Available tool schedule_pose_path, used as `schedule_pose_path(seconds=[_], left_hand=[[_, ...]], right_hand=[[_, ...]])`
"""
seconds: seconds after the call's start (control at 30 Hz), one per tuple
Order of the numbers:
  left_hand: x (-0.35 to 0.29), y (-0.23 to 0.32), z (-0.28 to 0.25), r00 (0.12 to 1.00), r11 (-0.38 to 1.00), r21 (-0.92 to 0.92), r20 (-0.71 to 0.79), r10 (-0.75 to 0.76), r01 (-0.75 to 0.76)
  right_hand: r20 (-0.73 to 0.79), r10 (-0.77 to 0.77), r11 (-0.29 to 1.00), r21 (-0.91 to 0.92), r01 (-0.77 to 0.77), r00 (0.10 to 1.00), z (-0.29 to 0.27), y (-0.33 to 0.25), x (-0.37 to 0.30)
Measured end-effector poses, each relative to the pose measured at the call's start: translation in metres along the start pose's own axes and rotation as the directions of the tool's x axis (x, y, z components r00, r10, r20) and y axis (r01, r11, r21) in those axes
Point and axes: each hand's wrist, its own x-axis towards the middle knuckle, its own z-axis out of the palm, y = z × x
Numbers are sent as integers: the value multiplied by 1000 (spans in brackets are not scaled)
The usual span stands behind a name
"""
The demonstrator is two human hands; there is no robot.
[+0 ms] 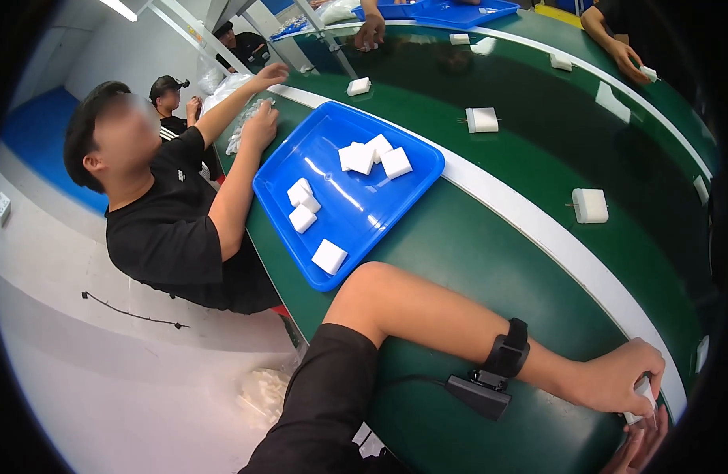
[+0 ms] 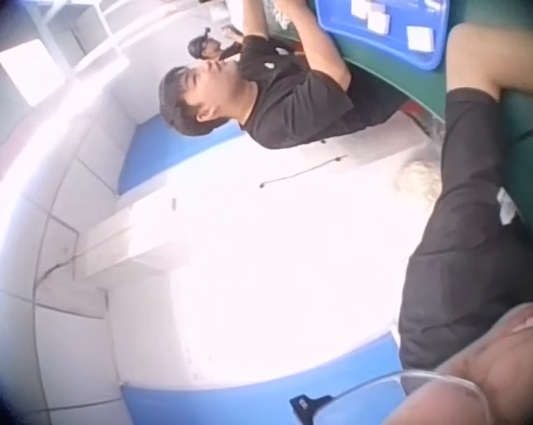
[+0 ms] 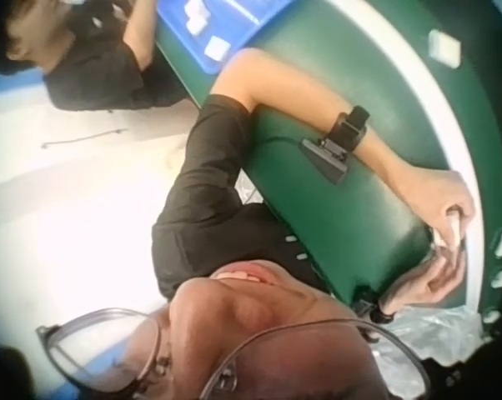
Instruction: Assembling small white electronic or plastic components on an industrial production line.
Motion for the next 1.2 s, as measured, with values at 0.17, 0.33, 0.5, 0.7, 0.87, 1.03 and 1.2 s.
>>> schedule_pose_path(seconds=[0.17, 0.33, 0.5, 0.7, 0.87, 1.03, 1.2], left_hand=[[3, -7, 4, 1000, 1000, -14, -20, 6, -7], [0, 11, -11, 989, 985, -118, 88, -116, 126], [3, 9, -14, 983, 933, -311, 84, -165, 183], [8, 4, -4, 981, 919, -345, 103, -162, 188], [0, 10, -26, 958, 928, -237, 75, -278, 288], [1, 6, -28, 901, 901, 69, 39, -432, 429], [15, 1, -17, 917, 906, 168, 31, -399, 388]], right_hand=[[11, -15, 1000, -23, 16, 1000, 5, -7, -1], [-19, -24, 1000, 5, 24, 1000, 3, -1, 3], [-75, 10, 999, 41, -7, 997, 1, -1, 6], [-92, 6, 1000, -18, -7, 996, -2, -6, 5], [-189, 30, 998, 53, -21, 981, 11, 32, 12], [58, -68, 967, 249, 52, 996, 6, 49, 26], [132, -107, 945, 323, 60, 986, -8, 52, 37]])
